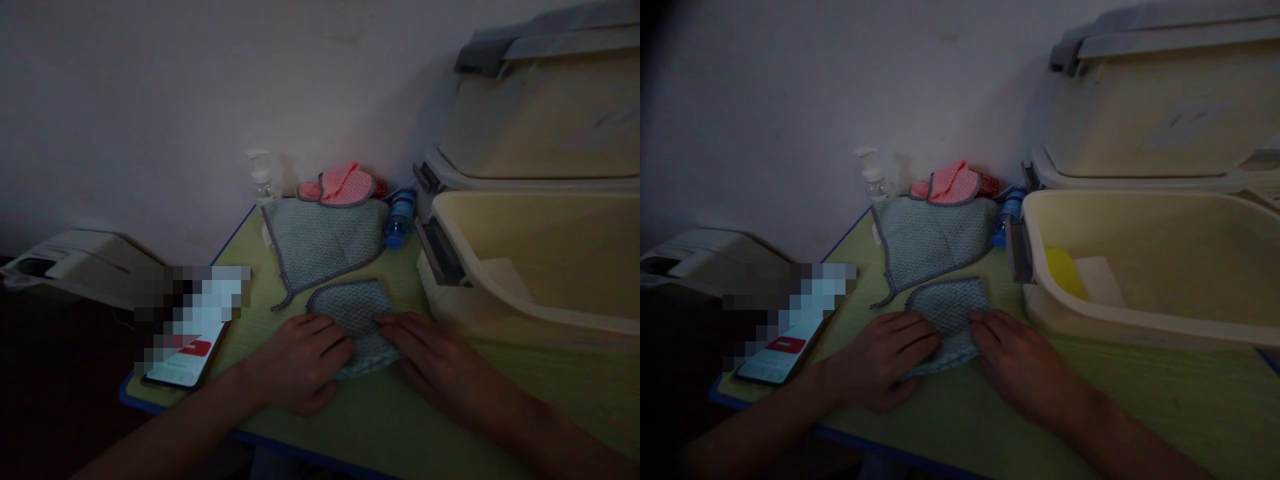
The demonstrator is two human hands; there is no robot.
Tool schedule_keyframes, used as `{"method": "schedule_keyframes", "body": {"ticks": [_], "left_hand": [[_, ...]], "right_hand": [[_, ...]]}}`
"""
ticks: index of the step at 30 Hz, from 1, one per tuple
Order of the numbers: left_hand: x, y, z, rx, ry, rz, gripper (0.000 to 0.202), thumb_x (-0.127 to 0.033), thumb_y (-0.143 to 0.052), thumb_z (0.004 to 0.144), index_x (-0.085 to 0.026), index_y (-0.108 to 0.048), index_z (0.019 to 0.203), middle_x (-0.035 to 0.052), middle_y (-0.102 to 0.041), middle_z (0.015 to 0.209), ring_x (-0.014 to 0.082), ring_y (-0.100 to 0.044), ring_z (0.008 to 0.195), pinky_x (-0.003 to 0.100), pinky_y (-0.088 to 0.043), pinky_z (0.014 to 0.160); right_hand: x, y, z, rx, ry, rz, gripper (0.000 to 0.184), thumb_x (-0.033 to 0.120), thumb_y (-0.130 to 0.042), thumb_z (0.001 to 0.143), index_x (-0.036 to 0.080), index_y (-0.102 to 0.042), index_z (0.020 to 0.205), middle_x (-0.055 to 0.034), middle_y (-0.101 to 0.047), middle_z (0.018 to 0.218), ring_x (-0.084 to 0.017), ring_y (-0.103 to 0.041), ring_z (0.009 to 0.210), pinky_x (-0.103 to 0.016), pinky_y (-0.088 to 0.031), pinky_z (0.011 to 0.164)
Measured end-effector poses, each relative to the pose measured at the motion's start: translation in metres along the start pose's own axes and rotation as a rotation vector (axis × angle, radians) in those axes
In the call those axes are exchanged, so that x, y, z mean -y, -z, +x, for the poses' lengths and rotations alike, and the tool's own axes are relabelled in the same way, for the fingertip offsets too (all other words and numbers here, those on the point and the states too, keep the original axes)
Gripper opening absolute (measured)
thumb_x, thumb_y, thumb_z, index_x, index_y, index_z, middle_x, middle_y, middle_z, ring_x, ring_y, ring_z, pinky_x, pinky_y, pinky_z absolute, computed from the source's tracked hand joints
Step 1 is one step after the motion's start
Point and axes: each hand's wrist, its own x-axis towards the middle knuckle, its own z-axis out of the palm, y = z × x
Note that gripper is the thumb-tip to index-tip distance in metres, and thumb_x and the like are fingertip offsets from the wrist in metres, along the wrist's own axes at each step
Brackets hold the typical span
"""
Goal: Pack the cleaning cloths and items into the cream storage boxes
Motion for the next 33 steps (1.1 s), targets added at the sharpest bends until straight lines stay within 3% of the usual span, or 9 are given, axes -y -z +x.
{"method": "schedule_keyframes", "body": {"ticks": [7,13,17,21,28,33], "left_hand": [[0.004,0.000,0.001,-0.131,0.119,-0.177,0.021,-0.015,-0.038,0.081,-0.013,-0.058,0.086,0.0094,-0.064,0.086,0.0188,-0.058,0.078,0.029,-0.047,0.068],[0.005,0.003,0.003,-0.129,0.462,-0.463,0.023,-0.021,-0.039,0.088,-0.014,-0.060,0.083,0.0025,-0.063,0.070,0.0136,-0.058,0.064,0.023,-0.043,0.060],[0.006,-0.001,0.005,-0.149,0.647,-0.535,0.019,-0.024,-0.046,0.085,-0.015,-0.063,0.085,-0.0017,-0.062,0.062,0.0110,-0.054,0.053,0.021,-0.040,0.054],[0.006,-0.005,0.007,-0.160,0.701,-0.528,0.015,-0.022,-0.049,0.083,-0.016,-0.063,0.084,-0.0028,-0.063,0.062,0.0101,-0.052,0.051,0.020,-0.040,0.054],[0.003,-0.009,0.005,-0.208,0.616,-0.416,0.013,-0.022,-0.047,0.086,-0.016,-0.058,0.085,-0.0015,-0.063,0.065,0.0100,-0.050,0.049,0.020,-0.040,0.052],[0.004,-0.009,0.005,-0.178,0.712,-0.397,0.010,-0.025,-0.049,0.085,-0.017,-0.056,0.085,-0.0028,-0.059,0.060,0.0116,-0.050,0.048,0.021,-0.036,0.049]], "right_hand": [[0.000,0.002,-0.001,0.067,-0.090,0.100,0.029,0.000,-0.041,0.072,0.014,-0.060,0.088,-0.0091,-0.067,0.087,-0.020,-0.064,0.082,-0.033,-0.056,0.071],[-0.002,0.001,-0.005,0.057,-0.194,0.166,0.031,0.007,-0.040,0.081,0.015,-0.056,0.106,-0.0089,-0.068,0.090,-0.018,-0.066,0.075,-0.031,-0.056,0.064],[0.000,-0.001,-0.005,0.034,-0.299,0.269,0.029,0.016,-0.038,0.088,0.017,-0.049,0.115,-0.0069,-0.070,0.091,-0.016,-0.068,0.071,-0.026,-0.055,0.062],[0.001,-0.003,-0.004,0.062,-0.401,0.357,0.029,0.020,-0.039,0.089,0.018,-0.047,0.117,-0.0051,-0.071,0.086,-0.017,-0.068,0.070,-0.026,-0.055,0.059],[0.001,-0.005,-0.001,0.096,-0.439,0.380,0.029,0.019,-0.038,0.088,0.018,-0.048,0.116,-0.0057,-0.070,0.086,-0.017,-0.068,0.069,-0.027,-0.053,0.060],[0.001,-0.007,0.000,0.132,-0.467,0.323,0.028,0.021,-0.040,0.088,0.018,-0.049,0.115,-0.0045,-0.069,0.076,-0.018,-0.067,0.062,-0.028,-0.051,0.055]]}}
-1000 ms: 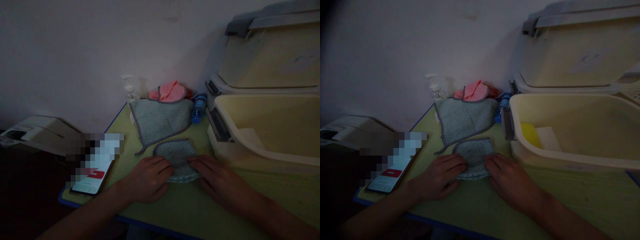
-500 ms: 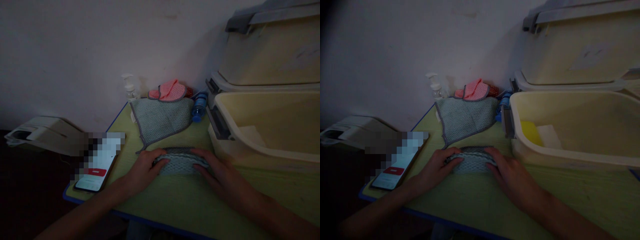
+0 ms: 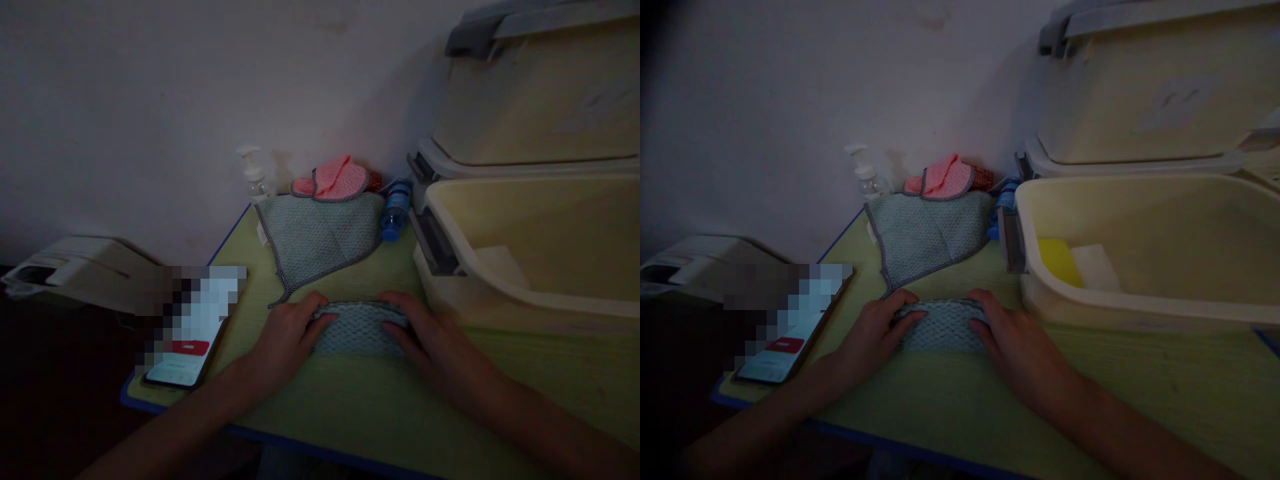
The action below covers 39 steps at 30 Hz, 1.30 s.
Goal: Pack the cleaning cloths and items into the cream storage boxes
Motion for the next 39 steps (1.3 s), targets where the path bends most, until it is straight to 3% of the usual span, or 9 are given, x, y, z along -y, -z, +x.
{"method": "schedule_keyframes", "body": {"ticks": [8,15,21,26,31,36,39], "left_hand": [[-0.004,0.002,0.006,0.004,0.107,-0.031,0.009,-0.024,-0.049,0.085,-0.017,-0.054,0.086,-0.0012,-0.060,0.069,0.0129,-0.052,0.056,0.023,-0.038,0.054],[-0.006,-0.001,0.013,0.057,0.117,0.074,0.008,-0.023,-0.050,0.084,-0.017,-0.055,0.085,-0.0014,-0.058,0.066,0.0144,-0.055,0.059,0.025,-0.039,0.058],[-0.007,-0.001,0.016,0.081,0.082,0.133,0.010,-0.022,-0.048,0.086,-0.016,-0.056,0.085,-0.0009,-0.059,0.064,0.0143,-0.055,0.056,0.024,-0.038,0.056],[-0.009,0.000,0.019,0.133,0.080,0.199,0.012,-0.020,-0.046,0.087,-0.016,-0.056,0.083,0.0006,-0.061,0.064,0.0156,-0.058,0.057,0.025,-0.040,0.057],[-0.013,-0.003,0.014,0.136,0.091,0.407,0.015,-0.025,-0.042,0.089,-0.017,-0.055,0.093,0.0032,-0.063,0.069,0.0201,-0.061,0.061,0.028,-0.043,0.056],[-0.007,-0.005,0.010,0.015,-0.097,0.492,0.012,-0.020,-0.046,0.088,-0.016,-0.056,0.091,0.0072,-0.059,0.093,0.0201,-0.059,0.081,0.030,-0.048,0.063],[-0.002,-0.006,0.009,-0.080,-0.259,0.477,0.014,-0.015,-0.045,0.088,-0.014,-0.059,0.089,0.0085,-0.055,0.097,0.0199,-0.054,0.088,0.032,-0.048,0.073]], "right_hand": [[-0.003,0.002,0.005,0.039,-0.089,-0.136,0.033,0.022,-0.045,0.087,0.015,-0.049,0.119,-0.0033,-0.066,0.062,-0.021,-0.065,0.055,-0.028,-0.047,0.050],[-0.002,-0.001,0.008,0.024,-0.054,-0.217,0.037,0.023,-0.048,0.086,0.015,-0.046,0.122,-0.0034,-0.067,0.064,-0.020,-0.065,0.056,-0.028,-0.047,0.052],[0.007,0.001,0.010,0.146,-0.120,-0.376,0.037,0.023,-0.046,0.089,0.015,-0.045,0.125,-0.0044,-0.068,0.063,-0.022,-0.066,0.056,-0.028,-0.046,0.051],[0.009,0.001,0.011,0.159,-0.070,-0.469,0.036,0.021,-0.043,0.091,0.015,-0.044,0.126,-0.0028,-0.067,0.062,-0.020,-0.066,0.056,-0.025,-0.042,0.048],[0.004,-0.001,0.009,0.088,-0.002,-0.548,0.030,0.024,-0.046,0.089,0.018,-0.050,0.118,-0.0002,-0.064,0.056,-0.018,-0.062,0.049,-0.024,-0.036,0.044],[-0.001,-0.001,0.007,-0.047,0.182,-0.480,0.015,0.012,-0.045,0.086,0.018,-0.057,0.092,-0.0037,-0.064,0.082,-0.015,-0.061,0.064,-0.023,-0.037,0.048],[-0.002,-0.003,0.008,-0.084,0.283,-0.434,0.020,0.005,-0.042,0.083,0.017,-0.057,0.082,-0.0039,-0.057,0.080,-0.012,-0.055,0.062,-0.022,-0.037,0.049]]}}
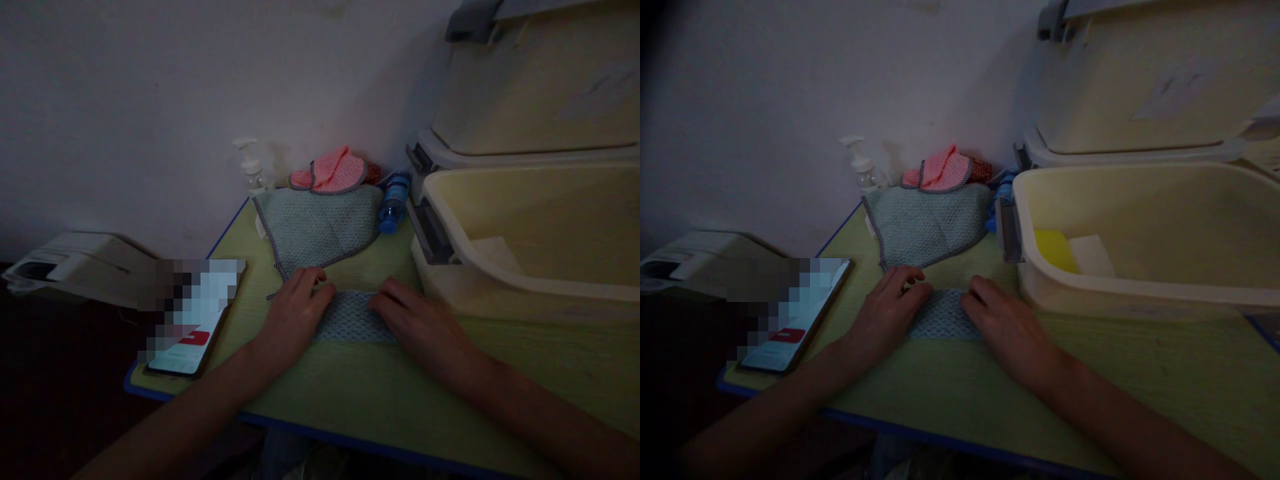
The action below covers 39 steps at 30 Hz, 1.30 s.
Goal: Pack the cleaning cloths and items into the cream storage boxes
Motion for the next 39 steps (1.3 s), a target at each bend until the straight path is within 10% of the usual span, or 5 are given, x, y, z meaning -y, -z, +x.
{"method": "schedule_keyframes", "body": {"ticks": [9,17,23,39], "left_hand": [[-0.006,0.009,0.000,0.019,-0.346,0.123,0.018,-0.012,-0.041,0.089,-0.013,-0.059,0.089,0.0066,-0.061,0.091,0.0191,-0.053,0.083,0.033,-0.044,0.072],[-0.003,0.006,-0.001,0.081,-0.290,0.007,0.020,-0.010,-0.040,0.089,-0.013,-0.059,0.091,0.0075,-0.060,0.093,0.0185,-0.055,0.084,0.034,-0.048,0.075],[0.000,0.005,-0.002,0.061,-0.285,-0.030,0.020,-0.009,-0.040,0.089,-0.013,-0.059,0.092,0.0071,-0.060,0.093,0.0183,-0.055,0.084,0.034,-0.050,0.075],[0.000,0.002,-0.004,0.008,-0.256,-0.048,0.020,-0.006,-0.041,0.087,-0.012,-0.060,0.093,0.0082,-0.062,0.097,0.0179,-0.057,0.087,0.033,-0.052,0.080]], "right_hand": [[-0.004,-0.002,0.005,-0.007,0.114,0.217,0.022,-0.001,-0.044,0.080,0.015,-0.059,0.082,-0.0047,-0.059,0.081,-0.016,-0.053,0.077,-0.030,-0.048,0.071],[0.004,0.008,0.002,0.028,0.018,0.206,0.011,0.021,-0.052,0.083,0.014,-0.061,0.083,-0.0072,-0.058,0.081,-0.019,-0.056,0.075,-0.032,-0.049,0.065],[-0.003,0.004,-0.001,0.046,0.045,0.170,0.038,-0.008,-0.041,0.068,0.014,-0.062,0.091,-0.0065,-0.060,0.088,-0.016,-0.057,0.078,-0.029,-0.049,0.069],[0.002,0.014,-0.003,0.058,-0.003,0.165,0.027,0.002,-0.046,0.072,0.014,-0.065,0.087,-0.0089,-0.062,0.085,-0.019,-0.057,0.078,-0.034,-0.050,0.070]]}}
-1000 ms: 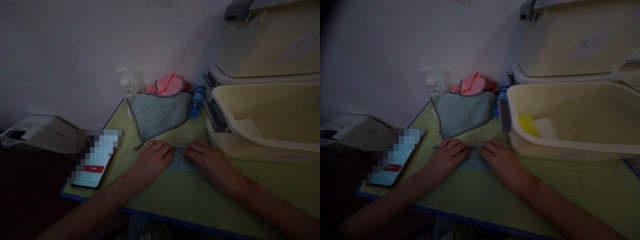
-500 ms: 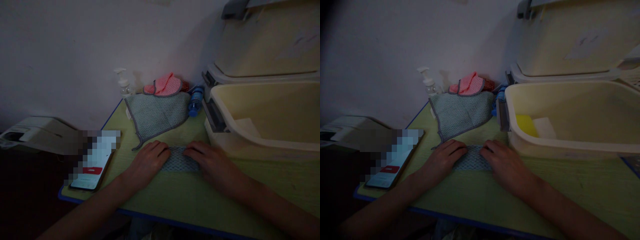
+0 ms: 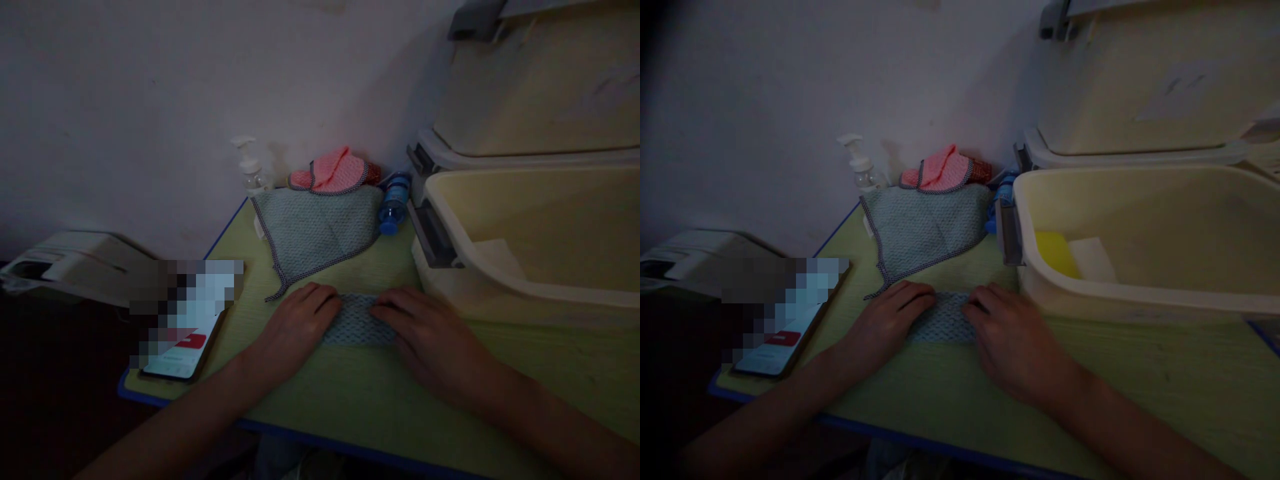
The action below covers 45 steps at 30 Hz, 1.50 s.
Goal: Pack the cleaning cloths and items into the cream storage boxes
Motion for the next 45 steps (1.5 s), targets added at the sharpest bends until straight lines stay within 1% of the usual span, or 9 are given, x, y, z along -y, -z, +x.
{"method": "schedule_keyframes", "body": {"ticks": [5,8,11,13,17,22,34,39,45], "left_hand": [[-0.008,-0.001,-0.002,-0.125,0.014,0.044,0.019,-0.009,-0.043,0.087,-0.009,-0.060,0.095,0.0100,-0.065,0.095,0.0198,-0.060,0.085,0.035,-0.054,0.077],[-0.015,0.000,-0.002,-0.196,-0.034,0.052,0.023,-0.016,-0.043,0.087,-0.005,-0.059,0.101,0.0138,-0.066,0.099,0.0220,-0.061,0.090,0.035,-0.053,0.081],[-0.021,-0.002,-0.003,-0.122,-0.062,0.074,0.033,-0.020,-0.041,0.088,-0.001,-0.054,0.111,0.0180,-0.063,0.111,0.0246,-0.058,0.106,0.036,-0.050,0.089],[-0.023,-0.006,-0.004,-0.036,-0.022,0.105,0.038,-0.022,-0.040,0.088,0.000,-0.049,0.119,0.0184,-0.059,0.120,0.0253,-0.052,0.116,0.037,-0.046,0.095],[-0.023,-0.012,-0.007,0.104,0.067,0.136,0.049,-0.030,-0.039,0.090,-0.003,-0.038,0.131,0.0170,-0.046,0.136,0.0250,-0.040,0.128,0.040,-0.037,0.104],[-0.022,-0.013,-0.009,0.186,0.079,0.139,0.058,-0.037,-0.038,0.090,-0.002,-0.029,0.136,0.0187,-0.035,0.143,0.0260,-0.030,0.134,0.040,-0.031,0.107],[-0.006,-0.007,-0.020,0.241,0.058,0.047,0.064,-0.043,-0.038,0.090,-0.005,-0.021,0.140,0.0190,-0.027,0.146,0.0247,-0.025,0.136,0.039,-0.031,0.108],[-0.005,-0.006,-0.019,0.242,0.068,-0.023,0.065,-0.042,-0.041,0.089,-0.005,-0.023,0.139,0.0181,-0.029,0.146,0.0234,-0.026,0.136,0.039,-0.031,0.109],[-0.006,-0.006,-0.017,0.208,0.087,-0.076,0.062,-0.034,-0.047,0.086,-0.004,-0.028,0.137,0.0189,-0.032,0.144,0.0236,-0.028,0.135,0.041,-0.032,0.108]], "right_hand": [[0.008,-0.001,0.001,-0.156,0.060,-0.095,0.020,0.019,-0.046,0.084,0.013,-0.065,0.086,-0.0083,-0.064,0.077,-0.021,-0.058,0.072,-0.038,-0.052,0.066],[0.012,-0.008,0.002,-0.246,0.130,-0.111,0.029,0.021,-0.040,0.088,0.007,-0.062,0.103,-0.0135,-0.066,0.097,-0.022,-0.061,0.089,-0.037,-0.053,0.079],[0.015,-0.018,0.002,-0.215,0.184,-0.127,0.038,0.021,-0.035,0.091,0.000,-0.053,0.118,-0.0192,-0.056,0.123,-0.023,-0.052,0.115,-0.037,-0.049,0.093],[0.015,-0.025,0.002,-0.156,0.181,-0.137,0.043,0.022,-0.036,0.090,-0.002,-0.047,0.124,-0.0207,-0.047,0.132,-0.025,-0.044,0.123,-0.038,-0.047,0.096],[0.012,-0.036,0.002,-0.063,0.139,-0.134,0.054,0.030,-0.042,0.088,-0.003,-0.039,0.131,-0.0226,-0.041,0.136,-0.027,-0.039,0.128,-0.043,-0.043,0.100],[0.006,-0.036,0.000,-0.016,0.132,-0.090,0.062,0.039,-0.045,0.087,-0.001,-0.037,0.134,-0.0234,-0.039,0.137,-0.028,-0.036,0.129,-0.045,-0.039,0.103],[-0.001,-0.033,-0.003,0.032,0.122,-0.147,0.054,0.031,-0.046,0.086,0.002,-0.041,0.131,-0.0205,-0.039,0.138,-0.026,-0.037,0.128,-0.042,-0.039,0.102],[-0.001,-0.032,-0.003,-0.006,0.146,-0.187,0.049,0.019,-0.043,0.083,0.001,-0.045,0.129,-0.0211,-0.043,0.135,-0.028,-0.043,0.124,-0.043,-0.042,0.099],[-0.004,-0.021,-0.003,0.049,0.148,-0.098,0.055,0.006,-0.043,0.074,0.005,-0.045,0.129,-0.0190,-0.044,0.135,-0.027,-0.043,0.124,-0.046,-0.039,0.101]]}}
